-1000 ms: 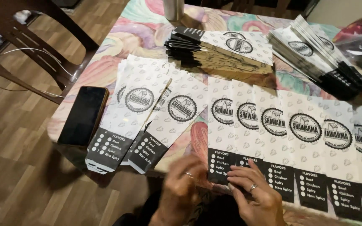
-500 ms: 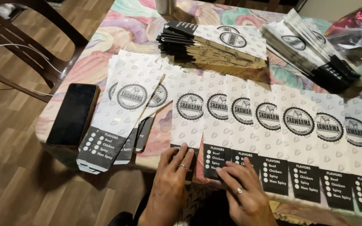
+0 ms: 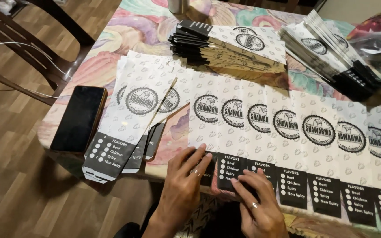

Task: Applying glue to the edges of paper bags and folding them to assemble them.

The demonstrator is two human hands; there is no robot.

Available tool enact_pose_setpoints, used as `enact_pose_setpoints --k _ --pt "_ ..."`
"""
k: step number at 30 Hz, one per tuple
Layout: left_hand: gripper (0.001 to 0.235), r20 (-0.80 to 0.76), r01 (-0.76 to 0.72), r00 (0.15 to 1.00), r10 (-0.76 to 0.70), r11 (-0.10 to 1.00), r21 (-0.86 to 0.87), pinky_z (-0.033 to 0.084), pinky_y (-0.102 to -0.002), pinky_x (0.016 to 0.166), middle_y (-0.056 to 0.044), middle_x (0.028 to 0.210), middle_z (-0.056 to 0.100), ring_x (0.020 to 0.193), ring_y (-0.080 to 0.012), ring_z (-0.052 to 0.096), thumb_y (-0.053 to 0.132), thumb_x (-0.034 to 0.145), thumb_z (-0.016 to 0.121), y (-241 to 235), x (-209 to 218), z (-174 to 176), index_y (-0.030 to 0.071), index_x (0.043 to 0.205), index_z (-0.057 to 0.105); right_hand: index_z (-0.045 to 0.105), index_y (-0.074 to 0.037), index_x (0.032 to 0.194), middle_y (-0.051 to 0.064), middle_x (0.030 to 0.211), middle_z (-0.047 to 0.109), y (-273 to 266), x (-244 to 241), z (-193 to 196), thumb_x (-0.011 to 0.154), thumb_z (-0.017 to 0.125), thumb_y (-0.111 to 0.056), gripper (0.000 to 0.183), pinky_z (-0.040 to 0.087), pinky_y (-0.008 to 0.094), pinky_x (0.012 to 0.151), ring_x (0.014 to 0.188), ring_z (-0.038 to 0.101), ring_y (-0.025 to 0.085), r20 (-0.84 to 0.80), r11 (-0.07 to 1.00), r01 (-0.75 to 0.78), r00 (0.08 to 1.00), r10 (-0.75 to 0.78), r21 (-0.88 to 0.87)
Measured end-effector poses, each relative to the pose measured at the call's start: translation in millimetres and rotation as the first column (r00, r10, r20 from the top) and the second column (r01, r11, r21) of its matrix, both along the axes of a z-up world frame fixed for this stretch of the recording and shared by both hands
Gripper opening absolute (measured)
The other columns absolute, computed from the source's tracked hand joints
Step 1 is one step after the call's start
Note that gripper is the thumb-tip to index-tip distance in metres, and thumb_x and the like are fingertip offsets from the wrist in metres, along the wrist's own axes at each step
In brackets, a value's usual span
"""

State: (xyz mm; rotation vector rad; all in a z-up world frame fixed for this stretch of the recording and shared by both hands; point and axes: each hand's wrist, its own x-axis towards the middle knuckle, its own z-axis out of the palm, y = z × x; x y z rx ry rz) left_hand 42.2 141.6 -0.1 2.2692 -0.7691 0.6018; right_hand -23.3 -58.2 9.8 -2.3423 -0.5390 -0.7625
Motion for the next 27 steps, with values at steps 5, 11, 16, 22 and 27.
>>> enact_pose_setpoints --k 5,11,16,22,27 --pt "0.021 0.104 0.093 0.992 -0.072 0.973 -0.214 0.056 -0.046 0.103 -0.019 0.120 0.072 0.114 -0.0338 0.065 0.002 0.089 0.076 24.1 -2.5 18.4 -0.001 0.109 0.069 0.068 0.002 0.121 0.021 0.121 0.067 24.8 5.5 20.2 0.091 0.065 0.001 0.030 0.048 0.058 0.118 0.122 0.067 0.038 0.027 0.994 -0.050 0.999 0.048 0.099" --pt "0.017 0.040 0.315 0.949 -0.314 0.921 -0.230 0.055 -0.045 0.098 -0.016 0.118 0.073 0.115 -0.0349 0.070 0.009 0.093 0.075 48.9 1.1 24.1 0.002 0.105 0.066 0.068 0.007 0.102 0.022 0.109 0.070 43.6 23.3 21.1 0.088 0.075 -0.006 0.021 0.047 0.063 0.112 0.111 0.069 0.039 0.060 0.980 -0.196 0.979 0.196 0.010" --pt "0.021 0.072 0.330 0.944 -0.323 0.906 -0.264 0.058 -0.045 0.098 -0.015 0.117 0.074 0.117 -0.0343 0.071 0.003 0.092 0.077 50.7 1.9 18.1 0.004 0.109 0.067 0.069 0.008 0.100 0.021 0.106 0.071 43.6 29.6 15.7 0.088 0.074 0.000 0.016 0.048 0.065 0.109 0.107 0.070 0.038 0.077 0.973 -0.228 0.970 0.229 -0.026" --pt "0.008 0.012 0.225 0.973 -0.232 0.927 -0.299 0.053 -0.044 0.094 -0.014 0.110 0.075 0.109 -0.0326 0.072 0.007 0.094 0.072 40.0 -4.0 24.9 0.002 0.098 0.067 0.070 0.003 0.088 0.016 0.096 0.072 53.8 31.4 20.5 0.083 0.078 -0.002 0.011 0.047 0.062 0.111 0.098 0.072 0.030 0.061 0.991 -0.129 0.990 0.127 0.037" --pt "0.011 -0.131 0.057 0.985 -0.110 0.933 -0.355 0.047 -0.037 0.098 -0.005 0.105 0.078 0.110 -0.0227 0.072 0.000 0.087 0.071 32.9 -7.3 24.4 0.008 0.095 0.072 0.074 0.001 0.082 0.012 0.088 0.075 55.6 31.2 18.8 0.078 0.080 -0.001 0.007 0.046 0.058 0.115 0.092 0.073 0.024 -0.103 0.980 -0.005 0.994 0.026 0.198"
